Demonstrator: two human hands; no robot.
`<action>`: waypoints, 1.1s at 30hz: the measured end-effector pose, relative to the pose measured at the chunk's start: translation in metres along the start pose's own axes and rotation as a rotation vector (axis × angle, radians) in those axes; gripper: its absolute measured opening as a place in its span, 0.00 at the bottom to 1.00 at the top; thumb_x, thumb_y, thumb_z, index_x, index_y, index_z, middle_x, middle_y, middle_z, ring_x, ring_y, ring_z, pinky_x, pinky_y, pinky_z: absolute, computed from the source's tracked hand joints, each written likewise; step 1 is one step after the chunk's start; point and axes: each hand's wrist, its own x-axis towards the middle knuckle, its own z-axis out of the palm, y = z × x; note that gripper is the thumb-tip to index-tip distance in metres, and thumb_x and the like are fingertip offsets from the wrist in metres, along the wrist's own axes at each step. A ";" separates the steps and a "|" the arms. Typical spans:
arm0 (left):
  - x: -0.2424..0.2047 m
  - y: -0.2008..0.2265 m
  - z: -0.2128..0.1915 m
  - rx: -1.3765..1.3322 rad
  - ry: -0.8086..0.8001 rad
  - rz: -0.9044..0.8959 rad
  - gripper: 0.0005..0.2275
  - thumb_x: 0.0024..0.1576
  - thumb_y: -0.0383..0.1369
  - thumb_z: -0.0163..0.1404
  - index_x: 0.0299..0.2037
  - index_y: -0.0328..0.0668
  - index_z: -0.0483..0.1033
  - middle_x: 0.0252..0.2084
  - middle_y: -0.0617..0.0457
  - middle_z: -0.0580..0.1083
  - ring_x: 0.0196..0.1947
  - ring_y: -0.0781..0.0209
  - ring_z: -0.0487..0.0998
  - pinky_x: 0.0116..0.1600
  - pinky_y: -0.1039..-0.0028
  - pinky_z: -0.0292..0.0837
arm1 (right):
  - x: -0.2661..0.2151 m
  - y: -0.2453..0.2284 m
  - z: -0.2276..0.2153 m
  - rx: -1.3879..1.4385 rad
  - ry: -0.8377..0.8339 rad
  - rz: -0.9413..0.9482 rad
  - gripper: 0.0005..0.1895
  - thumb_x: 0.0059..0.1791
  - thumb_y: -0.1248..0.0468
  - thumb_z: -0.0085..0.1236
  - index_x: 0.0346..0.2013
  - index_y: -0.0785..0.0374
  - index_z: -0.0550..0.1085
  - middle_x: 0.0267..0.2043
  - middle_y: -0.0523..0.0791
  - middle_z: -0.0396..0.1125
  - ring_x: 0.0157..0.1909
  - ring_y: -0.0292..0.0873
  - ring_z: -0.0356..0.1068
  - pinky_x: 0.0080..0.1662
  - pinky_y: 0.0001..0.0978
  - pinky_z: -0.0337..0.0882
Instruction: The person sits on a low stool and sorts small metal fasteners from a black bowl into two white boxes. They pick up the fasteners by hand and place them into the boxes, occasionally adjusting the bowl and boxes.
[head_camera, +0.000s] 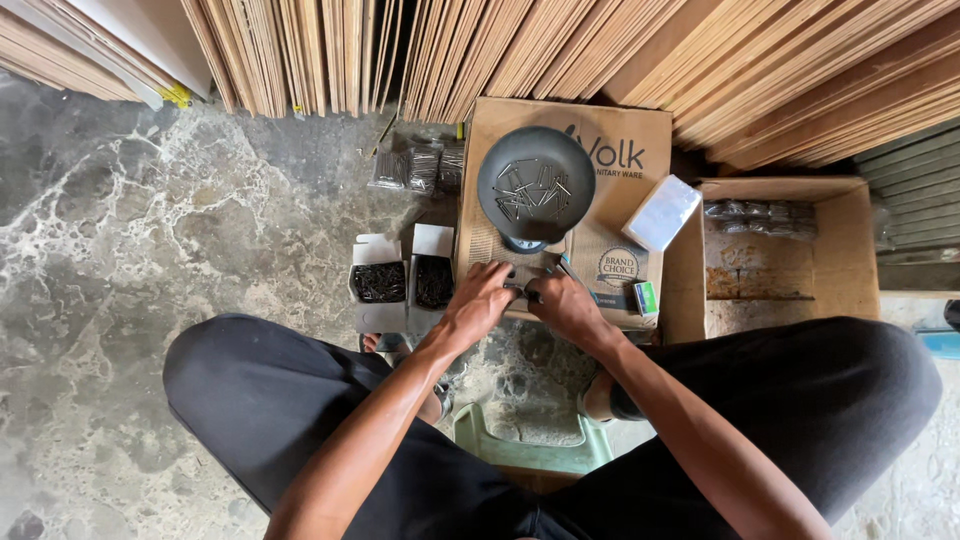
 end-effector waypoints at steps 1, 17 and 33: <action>-0.002 0.000 0.003 0.001 -0.001 0.001 0.13 0.54 0.27 0.36 0.20 0.42 0.71 0.36 0.45 0.68 0.35 0.51 0.66 0.40 0.66 0.58 | -0.001 -0.007 -0.005 0.001 0.001 0.000 0.14 0.40 0.53 0.57 0.30 0.61 0.74 0.26 0.52 0.68 0.31 0.56 0.70 0.32 0.47 0.70; -0.010 -0.020 0.036 0.049 -0.027 -0.083 0.12 0.54 0.27 0.38 0.24 0.45 0.74 0.42 0.47 0.69 0.42 0.53 0.68 0.44 0.67 0.57 | -0.006 -0.027 -0.027 0.074 0.015 0.117 0.10 0.42 0.58 0.53 0.34 0.58 0.74 0.28 0.50 0.70 0.32 0.54 0.71 0.34 0.45 0.71; -0.001 0.000 0.004 0.116 -0.019 -0.029 0.07 0.49 0.25 0.44 0.22 0.41 0.74 0.39 0.48 0.69 0.37 0.55 0.67 0.41 0.68 0.59 | -0.009 -0.027 -0.020 -0.436 0.113 -0.221 0.06 0.44 0.65 0.47 0.26 0.58 0.73 0.28 0.42 0.64 0.36 0.42 0.66 0.29 0.33 0.72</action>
